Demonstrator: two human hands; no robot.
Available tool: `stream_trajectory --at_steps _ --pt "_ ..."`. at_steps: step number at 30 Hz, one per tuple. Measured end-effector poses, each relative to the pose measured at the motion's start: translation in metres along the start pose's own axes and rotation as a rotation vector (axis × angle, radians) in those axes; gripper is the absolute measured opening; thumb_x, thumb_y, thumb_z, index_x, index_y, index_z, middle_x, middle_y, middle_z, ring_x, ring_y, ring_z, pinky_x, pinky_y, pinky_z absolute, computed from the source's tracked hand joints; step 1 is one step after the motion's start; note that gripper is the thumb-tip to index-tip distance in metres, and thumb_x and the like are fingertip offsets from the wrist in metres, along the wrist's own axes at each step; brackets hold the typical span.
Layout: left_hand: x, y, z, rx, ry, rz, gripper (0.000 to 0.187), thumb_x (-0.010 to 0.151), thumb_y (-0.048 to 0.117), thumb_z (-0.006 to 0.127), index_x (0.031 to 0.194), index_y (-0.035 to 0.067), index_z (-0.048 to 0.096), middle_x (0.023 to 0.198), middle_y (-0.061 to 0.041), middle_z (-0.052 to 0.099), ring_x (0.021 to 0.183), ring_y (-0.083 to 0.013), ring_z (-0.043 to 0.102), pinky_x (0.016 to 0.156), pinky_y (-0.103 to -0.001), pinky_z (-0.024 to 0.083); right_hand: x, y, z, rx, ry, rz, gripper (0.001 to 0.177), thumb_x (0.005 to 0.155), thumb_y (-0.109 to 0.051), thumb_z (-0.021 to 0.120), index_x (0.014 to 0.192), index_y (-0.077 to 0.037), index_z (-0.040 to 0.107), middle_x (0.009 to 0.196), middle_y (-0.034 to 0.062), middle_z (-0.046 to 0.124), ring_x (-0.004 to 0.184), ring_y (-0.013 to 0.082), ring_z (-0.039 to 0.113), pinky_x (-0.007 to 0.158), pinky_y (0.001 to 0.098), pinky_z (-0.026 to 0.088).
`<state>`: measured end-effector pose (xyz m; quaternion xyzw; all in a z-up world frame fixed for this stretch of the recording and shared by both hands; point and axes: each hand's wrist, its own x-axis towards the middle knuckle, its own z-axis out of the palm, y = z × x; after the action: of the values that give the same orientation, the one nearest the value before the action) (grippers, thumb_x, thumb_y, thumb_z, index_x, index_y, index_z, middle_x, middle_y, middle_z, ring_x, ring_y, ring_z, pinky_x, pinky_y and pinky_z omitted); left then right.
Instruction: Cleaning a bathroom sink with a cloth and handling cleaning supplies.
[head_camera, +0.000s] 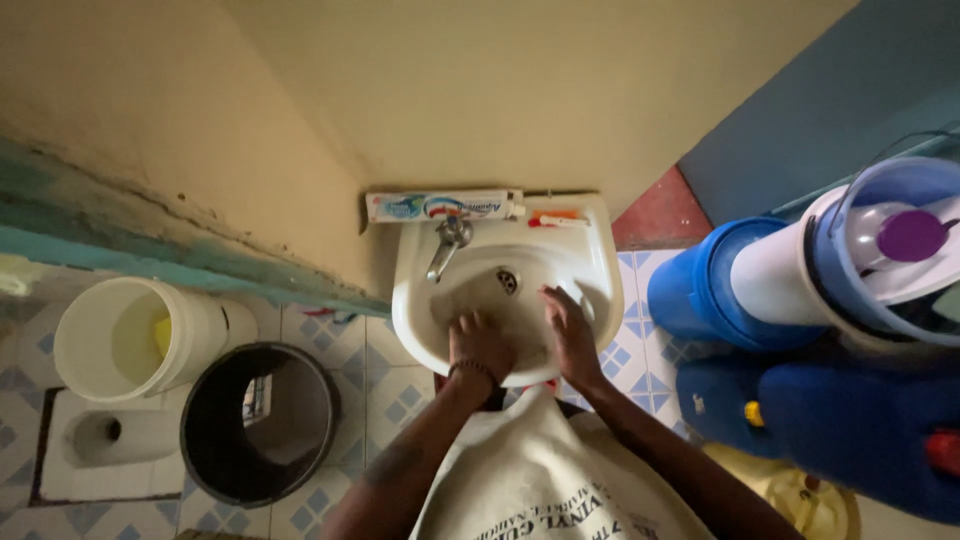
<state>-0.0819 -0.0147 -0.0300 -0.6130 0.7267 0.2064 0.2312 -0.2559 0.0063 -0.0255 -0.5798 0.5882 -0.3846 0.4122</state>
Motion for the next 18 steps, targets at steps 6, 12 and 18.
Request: stream_trajectory --at_steps 6,12,18 --pt "-0.015 0.017 -0.006 -0.129 0.041 0.069 0.065 0.096 0.065 0.041 0.13 0.017 0.067 0.136 -0.012 0.058 0.127 -0.0309 0.054 0.1 -0.045 0.047 -0.002 0.003 0.015 -0.259 -0.034 -0.258 0.038 0.108 -0.03 0.056 0.14 -0.012 0.063 0.141 0.0199 0.057 0.14 0.0397 0.045 0.122 0.048 0.027" --pt "0.04 0.028 0.105 -0.582 0.409 -0.13 0.057 0.108 0.033 0.028 0.158 0.009 0.038 0.144 -0.016 0.054 0.139 -0.0256 0.046 0.123 -0.044 0.029 0.02 -0.022 0.022 -0.401 -0.536 -0.036 0.064 0.102 -0.048 0.055 0.159 -0.02 0.042 0.161 0.011 0.044 0.154 0.0349 0.029 0.126 0.0538 0.003" --pt "0.013 -0.059 0.045 -0.23 0.427 0.138 0.029 0.095 0.038 0.047 0.101 0.018 0.067 0.101 -0.004 0.066 0.102 -0.025 0.066 0.097 -0.045 0.05 0.037 0.019 0.032 -0.925 -0.477 -0.152 0.075 0.094 -0.043 0.062 0.159 -0.015 0.037 0.165 0.0101 0.032 0.154 0.0392 0.023 0.124 0.0575 0.017"
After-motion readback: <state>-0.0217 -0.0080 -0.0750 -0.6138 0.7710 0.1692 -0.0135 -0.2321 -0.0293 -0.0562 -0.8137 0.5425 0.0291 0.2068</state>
